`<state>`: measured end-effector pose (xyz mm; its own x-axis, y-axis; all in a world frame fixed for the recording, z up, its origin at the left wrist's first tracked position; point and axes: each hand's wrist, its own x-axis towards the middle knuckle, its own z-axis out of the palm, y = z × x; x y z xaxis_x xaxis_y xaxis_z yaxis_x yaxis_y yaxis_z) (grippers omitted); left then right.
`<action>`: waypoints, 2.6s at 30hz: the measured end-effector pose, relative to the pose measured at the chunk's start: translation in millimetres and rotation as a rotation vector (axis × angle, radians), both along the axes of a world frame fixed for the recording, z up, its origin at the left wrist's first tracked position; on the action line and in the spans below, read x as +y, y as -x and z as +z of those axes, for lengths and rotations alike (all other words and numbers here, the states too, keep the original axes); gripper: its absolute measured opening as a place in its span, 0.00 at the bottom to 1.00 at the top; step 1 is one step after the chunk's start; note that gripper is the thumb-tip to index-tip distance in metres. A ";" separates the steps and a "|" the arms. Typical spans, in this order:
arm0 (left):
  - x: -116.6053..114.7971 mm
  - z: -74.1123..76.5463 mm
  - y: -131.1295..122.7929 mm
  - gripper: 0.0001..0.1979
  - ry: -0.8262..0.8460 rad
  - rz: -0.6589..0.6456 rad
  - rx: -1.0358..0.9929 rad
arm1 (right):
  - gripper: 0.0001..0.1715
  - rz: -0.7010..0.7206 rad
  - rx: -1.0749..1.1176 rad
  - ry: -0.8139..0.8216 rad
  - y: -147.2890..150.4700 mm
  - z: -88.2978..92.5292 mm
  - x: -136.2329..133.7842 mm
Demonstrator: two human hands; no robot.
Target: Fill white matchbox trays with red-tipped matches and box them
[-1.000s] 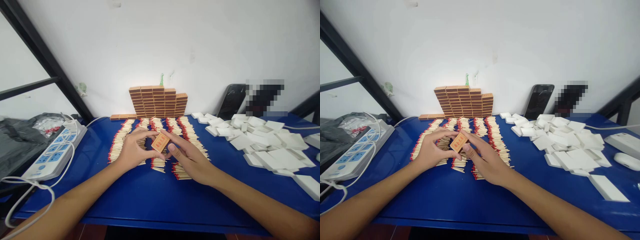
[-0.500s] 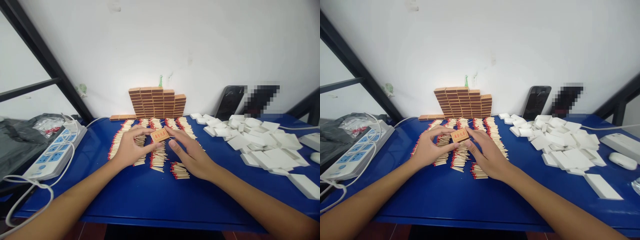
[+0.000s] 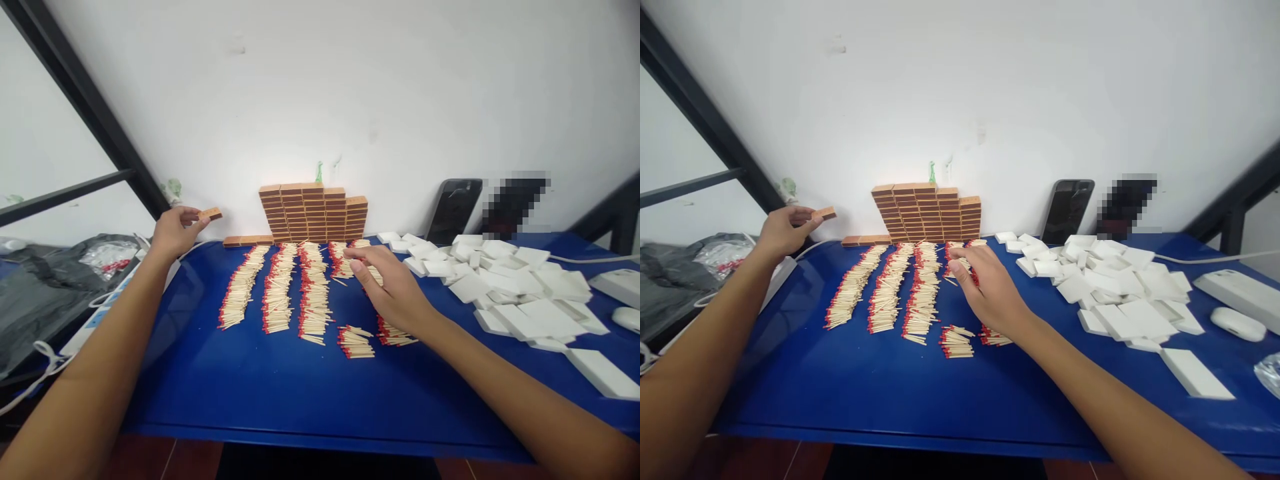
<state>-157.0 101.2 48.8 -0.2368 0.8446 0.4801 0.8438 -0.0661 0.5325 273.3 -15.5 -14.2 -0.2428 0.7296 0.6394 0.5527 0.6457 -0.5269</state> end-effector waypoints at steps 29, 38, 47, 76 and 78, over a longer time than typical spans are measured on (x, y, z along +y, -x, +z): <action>20.9 -70.3 -6.3 0.24 0.082 0.004 0.211 | 0.16 -0.009 -0.084 0.059 -1.2 -5.0 6.6; 16.6 -68.7 -12.6 0.24 0.020 0.045 0.239 | 0.15 -0.029 -0.067 0.059 -2.1 -1.6 6.0; -3.6 -14.4 -77.6 0.31 -0.421 -0.253 0.521 | 0.15 -0.012 -0.060 0.065 -0.7 1.5 3.8; 43.4 16.4 -112.8 0.29 -0.399 -0.360 0.744 | 0.13 -0.033 -0.052 -0.041 -9.8 11.2 7.6; 42.8 15.7 -111.3 0.28 -0.408 -0.356 0.755 | 0.13 -0.029 -0.054 -0.035 -9.6 10.6 7.5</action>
<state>-45.7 143.9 64.5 0.5004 0.5390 0.6776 0.8513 -0.4491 -0.2714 282.9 -8.0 -3.6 -0.2569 0.7139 0.6514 0.5981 0.6469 -0.4731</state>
